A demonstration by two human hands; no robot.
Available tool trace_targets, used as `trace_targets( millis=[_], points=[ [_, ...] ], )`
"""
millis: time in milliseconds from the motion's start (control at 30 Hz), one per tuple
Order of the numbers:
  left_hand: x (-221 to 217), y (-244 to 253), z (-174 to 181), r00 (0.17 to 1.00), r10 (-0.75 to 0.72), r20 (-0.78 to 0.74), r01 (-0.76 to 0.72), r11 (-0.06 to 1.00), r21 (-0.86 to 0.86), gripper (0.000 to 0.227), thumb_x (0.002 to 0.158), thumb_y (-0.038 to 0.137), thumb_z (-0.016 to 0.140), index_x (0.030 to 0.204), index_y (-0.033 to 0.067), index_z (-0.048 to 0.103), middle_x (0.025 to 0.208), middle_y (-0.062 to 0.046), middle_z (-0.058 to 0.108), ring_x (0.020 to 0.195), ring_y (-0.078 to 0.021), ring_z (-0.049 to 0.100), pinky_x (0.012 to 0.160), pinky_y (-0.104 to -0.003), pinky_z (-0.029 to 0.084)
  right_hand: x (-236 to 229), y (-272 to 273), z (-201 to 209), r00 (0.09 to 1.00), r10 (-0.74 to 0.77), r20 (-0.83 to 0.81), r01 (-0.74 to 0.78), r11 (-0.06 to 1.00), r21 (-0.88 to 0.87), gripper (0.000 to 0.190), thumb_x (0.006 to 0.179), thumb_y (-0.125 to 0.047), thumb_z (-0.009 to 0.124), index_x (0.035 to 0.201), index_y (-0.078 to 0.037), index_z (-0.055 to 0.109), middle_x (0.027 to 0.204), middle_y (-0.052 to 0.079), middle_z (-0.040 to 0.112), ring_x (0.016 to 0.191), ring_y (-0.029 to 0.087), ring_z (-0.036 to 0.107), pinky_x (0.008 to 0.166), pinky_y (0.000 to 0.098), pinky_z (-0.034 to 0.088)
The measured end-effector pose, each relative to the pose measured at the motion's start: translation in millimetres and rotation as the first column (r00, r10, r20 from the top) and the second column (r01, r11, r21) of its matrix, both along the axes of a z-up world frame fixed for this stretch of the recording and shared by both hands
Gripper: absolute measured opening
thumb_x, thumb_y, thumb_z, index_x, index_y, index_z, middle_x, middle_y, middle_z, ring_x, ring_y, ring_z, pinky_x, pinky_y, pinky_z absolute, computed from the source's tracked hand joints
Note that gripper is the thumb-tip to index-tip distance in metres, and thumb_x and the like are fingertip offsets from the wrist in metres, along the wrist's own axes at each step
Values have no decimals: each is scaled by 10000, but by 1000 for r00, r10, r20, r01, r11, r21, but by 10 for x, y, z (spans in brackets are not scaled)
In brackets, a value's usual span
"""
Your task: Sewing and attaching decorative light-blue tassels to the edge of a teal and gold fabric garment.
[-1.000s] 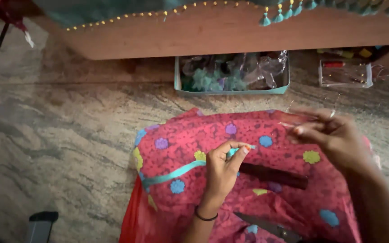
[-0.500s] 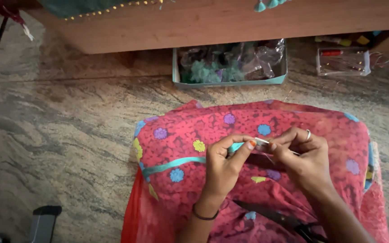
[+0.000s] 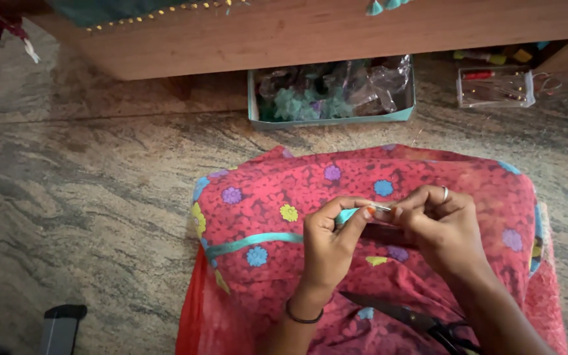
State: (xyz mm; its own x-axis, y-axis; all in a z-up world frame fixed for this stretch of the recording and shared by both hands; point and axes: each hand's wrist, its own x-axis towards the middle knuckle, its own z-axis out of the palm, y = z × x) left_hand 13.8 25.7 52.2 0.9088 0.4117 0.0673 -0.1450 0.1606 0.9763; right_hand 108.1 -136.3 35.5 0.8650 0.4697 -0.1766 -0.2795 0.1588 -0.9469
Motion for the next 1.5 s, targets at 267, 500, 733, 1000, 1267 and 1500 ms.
trace_targets(
  millis=[267,500,733,1000,1267,1500],
  points=[
    [82,-111,-46,994,110,-12,-111,989,-97,92,1002,69,677,1033,-7,719,885,28,728,767,4,608,666,-179,467,-80,144,-10,995,-52,-84,63,989,136,52,900,62,625,858,55,655,911,188,773,806,195,753,764,305,596],
    [89,-182,-230,976,189,-106,-215,914,-345,109,988,114,700,995,10,733,700,56,596,561,-12,406,510,-218,308,-259,274,-27,973,-132,-191,157,980,122,108,944,-6,604,868,34,669,903,159,761,732,183,727,717,378,652],
    [84,-134,-220,995,91,-51,-103,787,-609,107,996,133,680,1009,42,735,591,106,434,498,-7,276,489,-233,233,-307,341,-177,974,-191,-121,205,972,116,66,962,8,647,920,35,690,893,124,740,663,94,580,617,278,506],
    [75,-139,-223,995,70,-68,-97,784,-614,142,1018,152,671,1021,27,739,590,105,436,498,-7,274,489,-233,228,-350,306,-287,974,-152,-169,185,962,202,75,929,29,627,918,39,700,900,115,748,691,99,605,654,275,519],
    [97,-72,-172,987,81,-139,-123,937,-326,134,970,148,709,1000,27,757,712,84,610,567,6,390,519,-208,287,-121,261,196,998,10,63,-2,991,-132,378,879,-55,721,1257,-66,713,980,40,776,793,112,665,658,273,556],
    [166,6,-232,971,4,-237,-94,925,-369,108,964,152,723,954,48,750,612,95,505,490,-3,341,460,-223,245,-33,270,387,602,196,774,169,916,-364,220,853,-30,748,1070,-51,779,952,47,764,800,111,731,663,244,557]
  ],
)
